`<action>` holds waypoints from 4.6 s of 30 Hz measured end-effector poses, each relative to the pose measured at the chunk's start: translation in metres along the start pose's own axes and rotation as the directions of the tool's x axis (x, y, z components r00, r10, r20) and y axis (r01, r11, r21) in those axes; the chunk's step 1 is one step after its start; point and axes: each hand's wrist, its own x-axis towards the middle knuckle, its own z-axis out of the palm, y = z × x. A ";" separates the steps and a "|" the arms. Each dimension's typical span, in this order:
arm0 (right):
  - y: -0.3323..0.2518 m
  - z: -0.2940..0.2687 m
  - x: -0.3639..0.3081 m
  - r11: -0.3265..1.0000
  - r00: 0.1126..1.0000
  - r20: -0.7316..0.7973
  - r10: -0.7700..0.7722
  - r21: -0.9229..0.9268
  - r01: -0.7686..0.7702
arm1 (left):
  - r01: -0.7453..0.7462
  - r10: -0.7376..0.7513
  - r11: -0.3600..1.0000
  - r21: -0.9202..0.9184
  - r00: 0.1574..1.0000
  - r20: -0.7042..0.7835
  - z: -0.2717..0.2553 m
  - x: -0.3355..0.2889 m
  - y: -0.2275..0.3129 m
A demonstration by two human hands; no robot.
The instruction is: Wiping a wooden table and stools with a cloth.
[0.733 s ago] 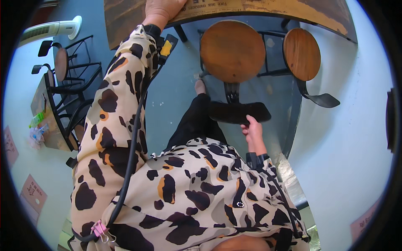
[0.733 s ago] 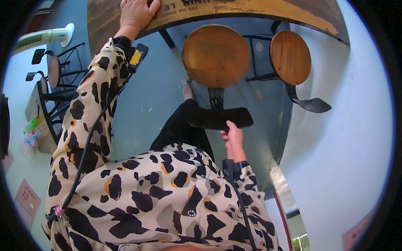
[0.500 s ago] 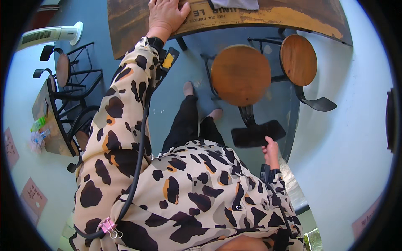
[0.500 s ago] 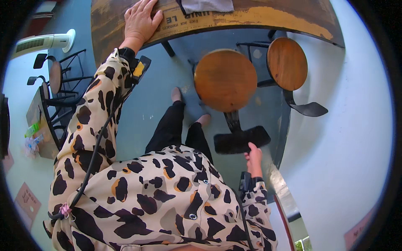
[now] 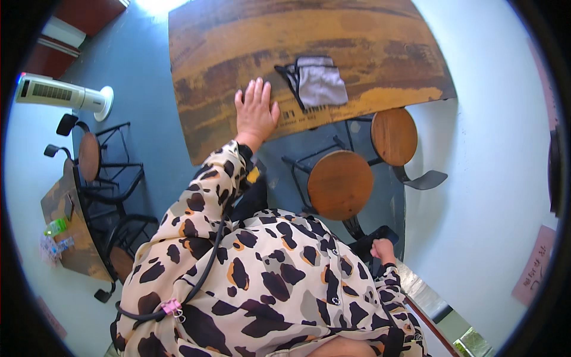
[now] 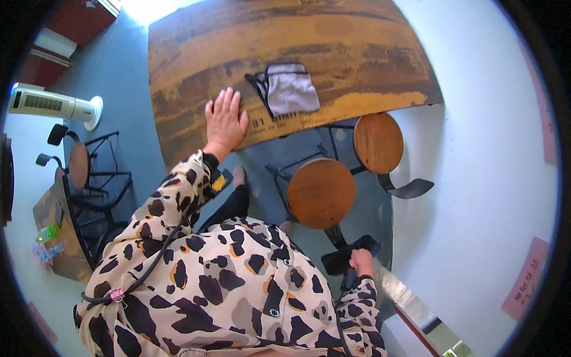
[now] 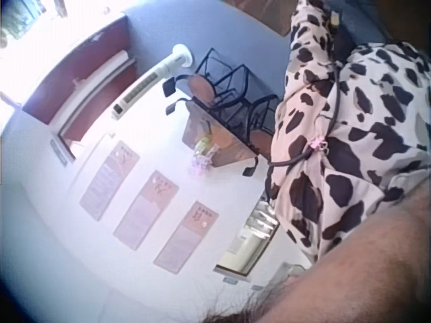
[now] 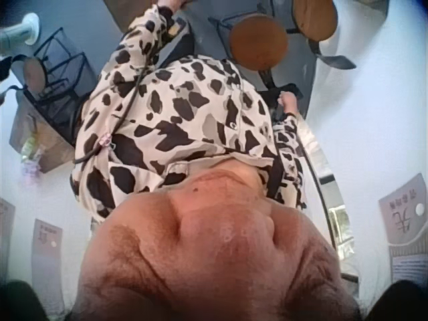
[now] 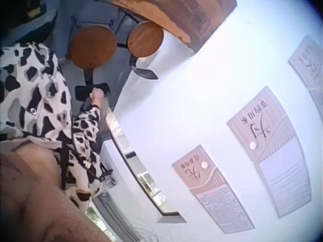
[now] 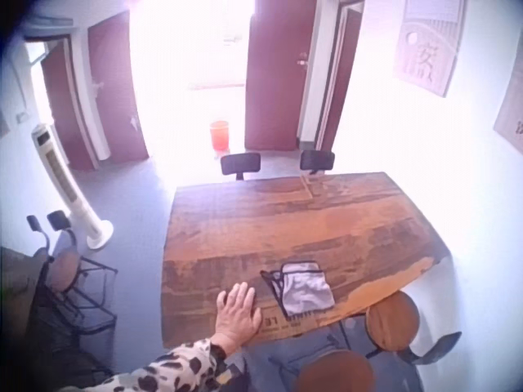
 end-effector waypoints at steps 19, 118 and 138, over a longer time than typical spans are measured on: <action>-0.440 0.003 0.043 0.458 0.212 -0.430 -0.878 -0.622 0.635 | -0.343 0.384 0.923 -0.174 0.847 0.368 -0.011 0.019 0.004; -0.652 -0.315 0.285 -0.342 -0.320 0.128 -0.939 -0.460 0.819 | -0.069 0.095 0.993 -0.094 0.945 0.314 0.151 0.306 0.174; -0.565 -0.366 0.311 0.068 -0.120 -0.211 -0.970 -0.710 0.701 | -0.110 0.125 0.992 -0.066 0.944 0.304 0.147 0.310 0.181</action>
